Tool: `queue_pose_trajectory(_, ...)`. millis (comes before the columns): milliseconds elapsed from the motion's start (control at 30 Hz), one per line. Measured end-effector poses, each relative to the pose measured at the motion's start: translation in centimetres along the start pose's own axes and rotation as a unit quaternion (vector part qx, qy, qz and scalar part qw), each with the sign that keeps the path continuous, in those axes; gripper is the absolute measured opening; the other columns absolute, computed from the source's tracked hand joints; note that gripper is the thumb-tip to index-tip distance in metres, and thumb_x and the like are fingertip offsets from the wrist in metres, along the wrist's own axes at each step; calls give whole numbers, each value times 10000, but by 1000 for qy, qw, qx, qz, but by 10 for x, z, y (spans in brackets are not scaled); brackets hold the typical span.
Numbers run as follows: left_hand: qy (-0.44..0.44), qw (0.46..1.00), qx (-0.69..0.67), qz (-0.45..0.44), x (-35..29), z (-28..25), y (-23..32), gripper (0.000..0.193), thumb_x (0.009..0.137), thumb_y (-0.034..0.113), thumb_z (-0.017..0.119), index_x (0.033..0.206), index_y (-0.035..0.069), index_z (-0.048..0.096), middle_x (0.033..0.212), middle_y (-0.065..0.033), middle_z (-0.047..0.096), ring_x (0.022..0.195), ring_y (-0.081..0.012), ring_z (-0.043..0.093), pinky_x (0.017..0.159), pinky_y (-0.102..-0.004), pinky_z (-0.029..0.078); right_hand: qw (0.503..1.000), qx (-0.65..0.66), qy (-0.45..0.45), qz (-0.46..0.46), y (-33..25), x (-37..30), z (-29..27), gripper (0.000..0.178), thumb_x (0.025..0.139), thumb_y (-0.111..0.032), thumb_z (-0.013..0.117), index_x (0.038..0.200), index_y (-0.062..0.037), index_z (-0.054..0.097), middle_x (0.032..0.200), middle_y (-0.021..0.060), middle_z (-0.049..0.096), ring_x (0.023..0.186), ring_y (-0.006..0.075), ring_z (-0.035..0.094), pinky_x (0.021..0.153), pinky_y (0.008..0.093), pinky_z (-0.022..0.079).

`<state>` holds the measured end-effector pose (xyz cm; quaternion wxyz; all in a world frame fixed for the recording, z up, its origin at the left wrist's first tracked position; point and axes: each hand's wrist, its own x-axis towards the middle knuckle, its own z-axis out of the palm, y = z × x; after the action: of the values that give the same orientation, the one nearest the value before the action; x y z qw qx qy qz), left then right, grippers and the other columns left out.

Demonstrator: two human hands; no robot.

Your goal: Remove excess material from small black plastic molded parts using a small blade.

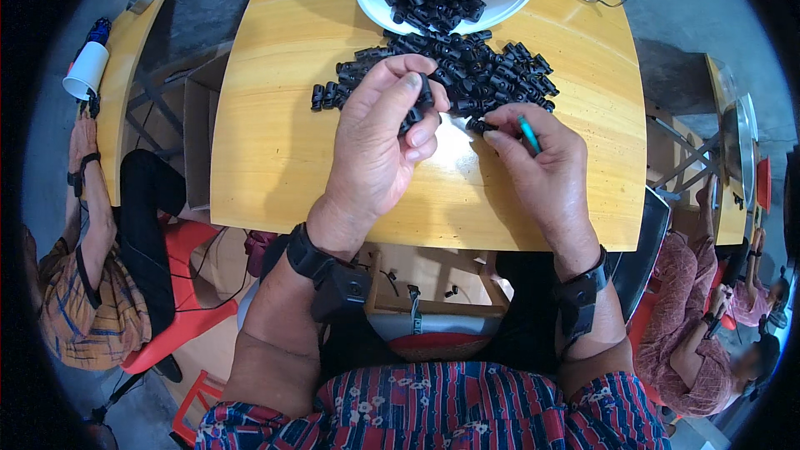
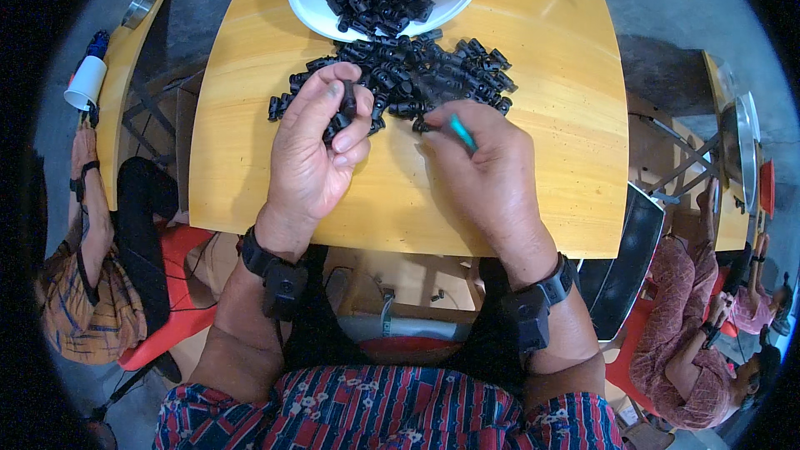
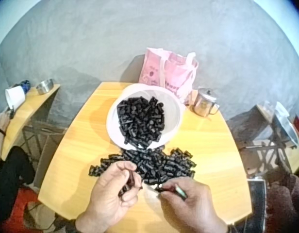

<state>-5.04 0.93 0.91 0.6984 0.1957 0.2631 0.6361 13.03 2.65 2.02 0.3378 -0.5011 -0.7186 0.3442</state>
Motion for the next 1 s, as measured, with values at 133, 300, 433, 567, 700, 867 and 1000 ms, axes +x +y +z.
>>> queue_pose_trajectory(133, -28, 998, 26, -45, -2, 7, -3, 138, 965, 117, 438, 1051, 43, 518, 843, -55, 549, 544, -27, 388, 454, -151, 296, 956, 267, 6, 117, -7, 3, -5, 129, 849, -29, 614, 969, -2, 654, 869, 7, 639, 772, 73, 568, 673, 231, 480)
queue_pose_trajectory(300, -30, 995, 23, -88, -5, 11, -17, 97, 940, 120, 521, 1004, 48, 523, 788, -27, 545, 529, -17, 380, 446, -149, 292, 900, 398, -2, 175, 1, 3, -5, 162, 867, -35, 601, 1019, -23, 655, 798, -8, 610, 630, 46, 504, 528, 187, 409)
queue_pose_trajectory(433, -32, 992, 92, -85, -7, 14, -21, 85, 913, 119, 570, 953, 55, 531, 736, 0, 538, 511, -9, 388, 442, -149, 302, 843, 504, -26, 187, 1, 2, -2, 183, 889, -60, 582, 1063, -27, 629, 729, -30, 543, 475, 20, 301, 422, 179, 241)
queue_pose_trajectory(567, -30, 982, 175, -66, -8, 15, -25, 99, 906, 126, 581, 952, 49, 539, 734, 14, 534, 531, 0, 401, 444, -153, 313, 818, 548, -40, 173, 10, 0, -2, 205, 893, -95, 591, 1087, -29, 611, 907, 54, 613, 504, 16, 326, 429, 162, 265)
queue_pose_trajectory(700, -32, 967, 249, -52, -8, 16, -28, 115, 901, 145, 596, 948, 44, 565, 727, 39, 528, 561, 13, 420, 456, -150, 327, 805, 567, -40, 169, 13, 0, -2, 206, 892, -97, 592, 1085, -26, 609, 918, 68, 610, 508, 16, 341, 427, 155, 278)
queue_pose_trajectory(867, -38, 962, 263, -58, -9, 16, -29, 140, 902, 156, 599, 971, 34, 595, 716, 42, 532, 557, 14, 419, 455, -150, 328, 802, 575, -36, 159, 14, -1, 1, 201, 897, -113, 589, 1081, -35, 603, 924, 73, 600, 501, 14, 344, 422, 149, 283)
queue_pose_trajectory(1000, -45, 975, 188, -112, -9, 15, -24, 166, 906, 152, 593, 984, 5, 606, 707, 19, 541, 524, 2, 411, 436, -155, 316, 802, 574, -53, 159, 10, -2, 2, 184, 903, -114, 580, 1072, -43, 601, 912, 67, 595, 489, 12, 326, 422, 148, 276)
